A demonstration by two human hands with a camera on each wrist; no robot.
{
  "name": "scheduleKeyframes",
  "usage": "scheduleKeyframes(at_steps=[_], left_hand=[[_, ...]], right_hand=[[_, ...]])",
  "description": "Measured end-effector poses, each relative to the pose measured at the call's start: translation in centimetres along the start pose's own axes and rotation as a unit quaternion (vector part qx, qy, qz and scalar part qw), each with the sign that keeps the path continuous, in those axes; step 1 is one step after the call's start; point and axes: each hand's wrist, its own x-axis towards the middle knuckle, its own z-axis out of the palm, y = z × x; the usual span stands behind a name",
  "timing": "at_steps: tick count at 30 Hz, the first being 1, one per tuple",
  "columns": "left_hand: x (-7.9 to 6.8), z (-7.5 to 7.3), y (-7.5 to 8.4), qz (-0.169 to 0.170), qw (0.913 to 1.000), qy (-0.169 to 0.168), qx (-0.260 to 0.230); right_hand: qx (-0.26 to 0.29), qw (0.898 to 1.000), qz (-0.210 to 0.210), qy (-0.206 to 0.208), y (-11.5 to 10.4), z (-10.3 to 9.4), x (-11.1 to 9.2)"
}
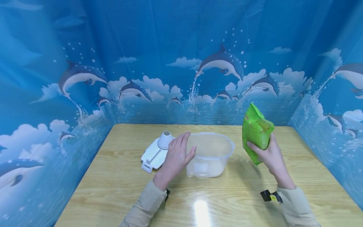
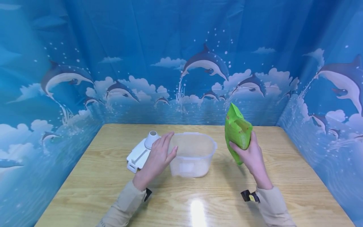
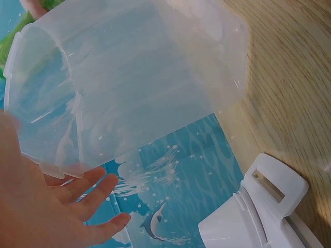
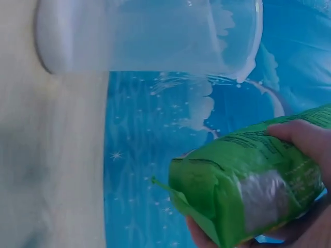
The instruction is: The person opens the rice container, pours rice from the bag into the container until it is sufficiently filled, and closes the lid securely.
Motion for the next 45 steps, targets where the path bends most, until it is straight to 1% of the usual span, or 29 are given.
scheduleKeyframes(at_steps=[2,4,6,8,12,16,19,21,24,26,30,33,36,39,45], left_hand=[[0.0,0.0,0.0,-0.001,1.0,-0.001,-0.002],[0.0,0.0,0.0,-0.003,1.0,-0.004,-0.005],[0.0,0.0,0.1,-0.006,0.9999,-0.008,-0.008],[0.0,0.0,0.1,-0.007,0.9999,-0.01,-0.007],[0.0,-0.1,0.2,-0.007,0.9999,-0.01,-0.005],[0.0,-0.1,0.2,-0.008,0.9999,-0.008,-0.007],[0.0,-0.1,0.2,-0.008,0.9999,-0.008,-0.009],[0.0,-0.1,0.2,-0.008,0.9999,-0.008,-0.009],[0.0,0.0,0.2,-0.011,0.9999,-0.011,-0.006],[0.1,0.0,0.1,-0.012,0.9998,-0.012,-0.005],[0.1,0.0,0.0,-0.017,0.9997,-0.018,-0.005],[0.1,0.0,0.1,-0.019,0.9996,-0.02,-0.007],[0.1,0.0,0.1,-0.019,0.9996,-0.021,-0.009],[0.1,-0.1,0.2,-0.019,0.9996,-0.022,-0.007],[0.1,-0.2,0.2,-0.022,0.9994,-0.026,0.0]], right_hand=[[-0.026,1.0,-0.003,0.01,-0.6,0.1,-0.1],[-0.049,0.998,-0.016,0.021,-1.1,0.3,-0.2],[-0.069,0.996,-0.039,0.04,-1.5,0.7,-0.2],[-0.078,0.993,-0.07,0.06,-1.9,1.3,-0.2],[-0.081,0.983,-0.139,0.094,-2.4,2.4,0.0],[-0.115,0.969,-0.186,0.115,-2.7,3.4,0.2],[-0.145,0.96,-0.205,0.123,-2.8,4.0,0.3],[-0.158,0.957,-0.209,0.126,-3.0,4.2,0.4],[-0.187,0.95,-0.217,0.121,-3.4,4.3,0.5],[-0.213,0.944,-0.225,0.115,-3.7,4.3,0.6],[-0.275,0.921,-0.256,0.097,-4.3,4.1,1.0],[-0.311,0.905,-0.276,0.088,-4.7,4.0,1.3],[-0.339,0.892,-0.288,0.081,-5.0,3.9,1.6],[-0.367,0.876,-0.303,0.08,-5.3,3.9,1.8],[-0.407,0.838,-0.354,0.084,-5.3,4.2,2.0]])
